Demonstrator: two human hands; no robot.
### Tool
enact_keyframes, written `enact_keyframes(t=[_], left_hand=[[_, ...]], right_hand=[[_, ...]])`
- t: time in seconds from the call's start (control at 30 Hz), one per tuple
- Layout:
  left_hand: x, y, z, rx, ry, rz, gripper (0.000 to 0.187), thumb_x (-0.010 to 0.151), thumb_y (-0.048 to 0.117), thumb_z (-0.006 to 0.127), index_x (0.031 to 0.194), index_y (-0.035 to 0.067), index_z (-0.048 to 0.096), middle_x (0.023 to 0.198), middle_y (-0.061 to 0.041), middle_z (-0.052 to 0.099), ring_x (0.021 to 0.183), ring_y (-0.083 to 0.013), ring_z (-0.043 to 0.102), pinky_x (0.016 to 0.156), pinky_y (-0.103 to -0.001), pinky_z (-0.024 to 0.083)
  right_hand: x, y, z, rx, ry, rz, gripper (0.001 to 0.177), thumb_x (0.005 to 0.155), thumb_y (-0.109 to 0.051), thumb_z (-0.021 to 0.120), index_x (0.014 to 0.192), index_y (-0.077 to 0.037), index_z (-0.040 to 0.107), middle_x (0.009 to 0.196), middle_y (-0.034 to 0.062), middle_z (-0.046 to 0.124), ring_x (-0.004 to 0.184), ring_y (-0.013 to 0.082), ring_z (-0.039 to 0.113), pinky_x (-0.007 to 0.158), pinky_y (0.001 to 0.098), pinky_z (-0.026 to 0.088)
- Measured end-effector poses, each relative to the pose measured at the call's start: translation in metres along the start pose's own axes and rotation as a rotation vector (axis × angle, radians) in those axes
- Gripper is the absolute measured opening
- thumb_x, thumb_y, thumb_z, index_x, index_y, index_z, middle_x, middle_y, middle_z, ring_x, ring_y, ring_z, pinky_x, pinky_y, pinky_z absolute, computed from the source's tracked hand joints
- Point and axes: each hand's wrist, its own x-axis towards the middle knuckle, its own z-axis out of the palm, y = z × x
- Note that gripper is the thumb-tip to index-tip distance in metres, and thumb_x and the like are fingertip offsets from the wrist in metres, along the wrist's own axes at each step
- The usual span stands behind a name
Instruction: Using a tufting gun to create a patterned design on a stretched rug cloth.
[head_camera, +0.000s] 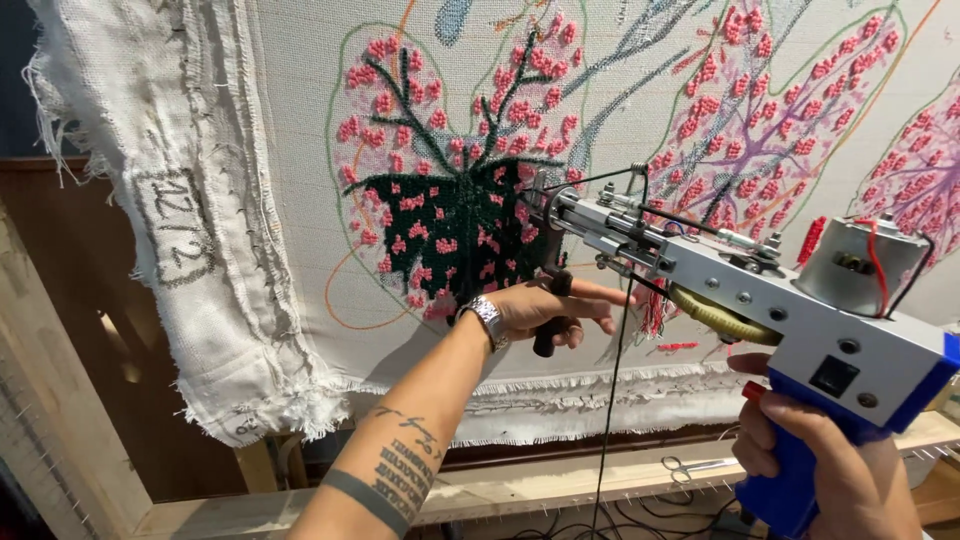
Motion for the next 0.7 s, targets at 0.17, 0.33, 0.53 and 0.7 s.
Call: enact_keyframes(t=[0.17, 0.33, 0.53, 0.7], left_hand=[[0.005, 0.001, 0.008, 0.062, 0.068, -0.023, 0.049, 0.095, 0.031, 0.082, 0.134, 0.002, 0.072, 0.112, -0.009, 0.072, 0.084, -0.0087, 0.064, 0.069, -0.028, 0.054], [-0.006, 0.032, 0.038, 0.152, 0.129, -0.007, 0.055, 0.089, 0.037, 0.079, 0.131, 0.003, 0.069, 0.118, -0.005, 0.075, 0.086, -0.0105, 0.072, 0.064, -0.028, 0.052], [-0.010, 0.038, 0.030, 0.105, -0.061, 0.098, 0.070, 0.091, 0.043, 0.076, 0.150, 0.015, 0.051, 0.129, -0.003, 0.071, 0.090, -0.0044, 0.069, 0.071, -0.028, 0.059], [-0.008, 0.014, 0.017, 0.047, -0.058, -0.019, 0.054, 0.094, 0.040, 0.075, 0.138, 0.010, 0.065, 0.110, -0.005, 0.075, 0.075, -0.0074, 0.065, 0.067, -0.024, 0.054]], right_hand=[[0.000, -0.001, -0.012, 0.034, -0.041, -0.018, 0.049, 0.098, -0.005, 0.057, 0.143, 0.014, 0.053, 0.070, 0.0108, 0.044, 0.060, 0.0215, 0.043, 0.054, 0.0363, 0.037], [0.003, 0.000, -0.017, 0.039, -0.051, -0.014, 0.051, 0.098, -0.005, 0.057, 0.145, 0.017, 0.056, 0.070, 0.0122, 0.044, 0.060, 0.0222, 0.043, 0.053, 0.0368, 0.036], [0.003, 0.000, -0.021, 0.005, -0.046, -0.138, 0.054, 0.093, -0.003, 0.055, 0.145, 0.011, 0.048, 0.105, 0.0157, 0.065, 0.064, 0.0184, 0.044, 0.050, 0.0346, 0.036], [0.004, 0.005, -0.025, 0.077, -0.059, -0.042, 0.051, 0.095, -0.004, 0.057, 0.141, 0.017, 0.054, 0.073, 0.0118, 0.046, 0.061, 0.0195, 0.044, 0.051, 0.0344, 0.036]])
